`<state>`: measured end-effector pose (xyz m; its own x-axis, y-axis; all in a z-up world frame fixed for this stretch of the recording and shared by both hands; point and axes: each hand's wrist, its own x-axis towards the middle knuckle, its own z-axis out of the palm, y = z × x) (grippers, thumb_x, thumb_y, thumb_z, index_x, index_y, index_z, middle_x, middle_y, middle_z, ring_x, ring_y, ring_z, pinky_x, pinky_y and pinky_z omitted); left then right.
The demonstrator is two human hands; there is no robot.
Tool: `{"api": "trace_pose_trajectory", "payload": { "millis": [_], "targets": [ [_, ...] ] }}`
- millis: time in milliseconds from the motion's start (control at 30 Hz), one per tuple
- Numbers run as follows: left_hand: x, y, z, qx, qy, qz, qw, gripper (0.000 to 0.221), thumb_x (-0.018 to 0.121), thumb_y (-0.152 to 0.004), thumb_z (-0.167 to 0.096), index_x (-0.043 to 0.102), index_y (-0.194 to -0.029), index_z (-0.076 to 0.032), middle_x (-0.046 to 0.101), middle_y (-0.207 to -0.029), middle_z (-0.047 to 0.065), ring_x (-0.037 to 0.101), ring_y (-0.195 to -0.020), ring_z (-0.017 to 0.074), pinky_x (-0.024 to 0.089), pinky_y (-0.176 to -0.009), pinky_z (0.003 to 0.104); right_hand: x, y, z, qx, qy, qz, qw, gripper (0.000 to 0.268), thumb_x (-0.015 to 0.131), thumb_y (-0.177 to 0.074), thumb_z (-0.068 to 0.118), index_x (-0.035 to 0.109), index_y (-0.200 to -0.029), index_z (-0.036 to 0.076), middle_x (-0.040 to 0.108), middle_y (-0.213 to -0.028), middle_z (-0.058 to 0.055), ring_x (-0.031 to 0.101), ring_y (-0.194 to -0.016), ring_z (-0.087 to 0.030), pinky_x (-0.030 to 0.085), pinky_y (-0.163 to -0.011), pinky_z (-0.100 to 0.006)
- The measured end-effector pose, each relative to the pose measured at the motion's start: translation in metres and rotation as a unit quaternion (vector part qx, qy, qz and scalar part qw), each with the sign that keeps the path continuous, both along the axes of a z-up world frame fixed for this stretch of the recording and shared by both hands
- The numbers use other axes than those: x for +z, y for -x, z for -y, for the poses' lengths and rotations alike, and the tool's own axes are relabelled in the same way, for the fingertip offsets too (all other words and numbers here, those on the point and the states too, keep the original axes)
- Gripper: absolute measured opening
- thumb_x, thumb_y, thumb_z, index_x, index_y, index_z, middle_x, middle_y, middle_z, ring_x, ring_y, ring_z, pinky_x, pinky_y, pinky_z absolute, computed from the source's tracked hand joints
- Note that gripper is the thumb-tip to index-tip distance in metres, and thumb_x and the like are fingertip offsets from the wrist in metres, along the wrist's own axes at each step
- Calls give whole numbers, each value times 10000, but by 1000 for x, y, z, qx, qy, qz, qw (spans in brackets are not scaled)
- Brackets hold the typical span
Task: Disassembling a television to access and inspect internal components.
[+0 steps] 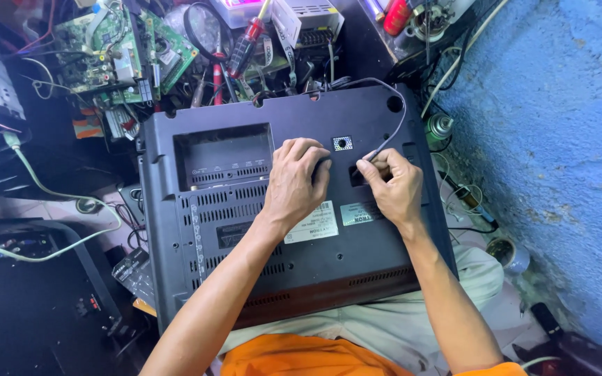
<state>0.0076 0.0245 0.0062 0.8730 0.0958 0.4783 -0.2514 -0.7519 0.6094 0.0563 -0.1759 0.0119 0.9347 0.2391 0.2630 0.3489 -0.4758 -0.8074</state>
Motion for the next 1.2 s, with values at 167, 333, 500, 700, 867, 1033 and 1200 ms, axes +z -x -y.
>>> {"api": "trace_pose_trajectory", "payload": {
  "millis": [167, 333, 500, 700, 867, 1033, 1200],
  "targets": [
    [1, 1, 0, 0, 19, 6, 1000, 86, 658, -933, -151, 705, -1002, -133, 626, -999, 8, 625, -1082, 228, 466, -973, 374, 8, 0, -4, 29, 45, 12, 999, 146, 828, -919, 172, 738, -855, 76, 736, -703, -52, 659, -576, -194, 525, -568, -285],
    [2, 3, 0, -3, 31, 4, 999, 88, 649, -939, -146, 710, -1000, -130, 631, -997, 12, 626, -1081, 231, 465, -979, 372, -9, 2, 5, -11, 8, -11, 1000, 127, 800, -959, 170, 736, -919, 69, 716, -702, -45, 646, -574, -135, 513, -577, -289],
    [3, 2, -1, -3, 36, 10, 999, 86, 650, -936, -132, 714, -992, -125, 637, -988, 15, 632, -1076, 230, 468, -974, 372, 6, 1, -2, 33, 54, 16, 998, 122, 816, -927, 164, 743, -870, 83, 741, -713, -40, 649, -559, -181, 514, -561, -267],
    [4, 3, -1, -2, 42, 8, 999, 78, 653, -937, -125, 715, -983, -123, 642, -983, 16, 635, -1058, 226, 474, -964, 363, -11, 1, 7, -2, 13, -8, 1000, 132, 804, -954, 178, 736, -917, 71, 719, -700, -39, 615, -552, -118, 496, -572, -280],
    [4, 3, -6, -8, 93, 4, 996, 81, 652, -945, -134, 725, -979, -132, 668, -984, 18, 663, -1034, 233, 503, -939, 369, 1, 0, 0, 43, 33, 1, 998, 119, 819, -931, 144, 746, -877, 68, 741, -724, -53, 647, -535, -172, 500, -517, -259],
    [9, 4, -31, -8, 194, 22, 981, 99, 679, -942, -130, 749, -1012, -134, 710, -1008, 77, 696, -1026, 321, 551, -911, 411, -1, 6, 2, 16, 11, -14, 1000, 80, 794, -961, 100, 751, -953, 34, 721, -729, -85, 660, -562, -170, 506, -525, -293],
    [8, 19, -86, 110, 73, 39, 990, 92, 718, -953, -149, 747, -1026, -101, 677, -1011, 101, 682, -969, 338, 552, -886, 427, 3, 8, 2, 19, 5, 0, 1000, 84, 790, -989, 62, 741, -972, -4, 698, -706, -86, 647, -569, -155, 510, -547, -291]
  ]
}}
